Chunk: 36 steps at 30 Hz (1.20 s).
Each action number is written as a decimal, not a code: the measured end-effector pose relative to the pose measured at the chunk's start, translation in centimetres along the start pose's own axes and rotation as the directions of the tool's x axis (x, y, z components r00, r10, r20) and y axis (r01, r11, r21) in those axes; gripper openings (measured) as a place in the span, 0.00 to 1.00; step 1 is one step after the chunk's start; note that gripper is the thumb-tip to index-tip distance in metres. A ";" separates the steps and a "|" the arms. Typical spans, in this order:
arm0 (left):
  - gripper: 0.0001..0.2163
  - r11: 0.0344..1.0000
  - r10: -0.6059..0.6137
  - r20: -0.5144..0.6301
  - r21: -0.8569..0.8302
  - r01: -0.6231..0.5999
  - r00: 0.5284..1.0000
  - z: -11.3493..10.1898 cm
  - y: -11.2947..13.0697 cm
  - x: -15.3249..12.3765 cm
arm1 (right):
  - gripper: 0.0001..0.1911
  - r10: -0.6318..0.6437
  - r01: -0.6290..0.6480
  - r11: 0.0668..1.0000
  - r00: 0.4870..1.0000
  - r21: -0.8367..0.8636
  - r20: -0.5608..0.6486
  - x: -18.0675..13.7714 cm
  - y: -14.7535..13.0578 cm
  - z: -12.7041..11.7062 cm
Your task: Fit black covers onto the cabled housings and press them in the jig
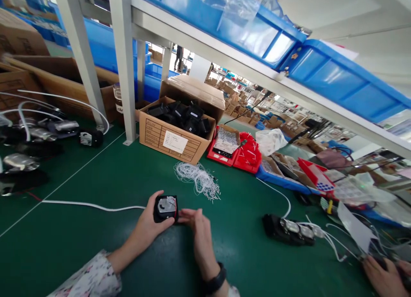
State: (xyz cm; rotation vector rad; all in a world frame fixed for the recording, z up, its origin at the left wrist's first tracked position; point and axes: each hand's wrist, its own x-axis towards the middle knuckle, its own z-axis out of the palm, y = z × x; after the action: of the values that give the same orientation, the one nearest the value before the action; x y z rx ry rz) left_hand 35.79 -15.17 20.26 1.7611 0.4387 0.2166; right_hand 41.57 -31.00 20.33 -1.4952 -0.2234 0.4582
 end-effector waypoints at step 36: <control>0.33 0.999 -0.009 0.042 -0.031 0.010 0.999 -0.6 -0.8 0.9 | 0.06 -0.391 0.253 0.700 0.918 -0.668 -0.062 17.1 -13.4 -10.5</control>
State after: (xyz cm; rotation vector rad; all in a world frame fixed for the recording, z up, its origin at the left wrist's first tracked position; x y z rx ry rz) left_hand 36.24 -14.12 19.57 1.7300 0.4113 0.1784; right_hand 63.30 -33.40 30.41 -2.1231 -0.5195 -0.0903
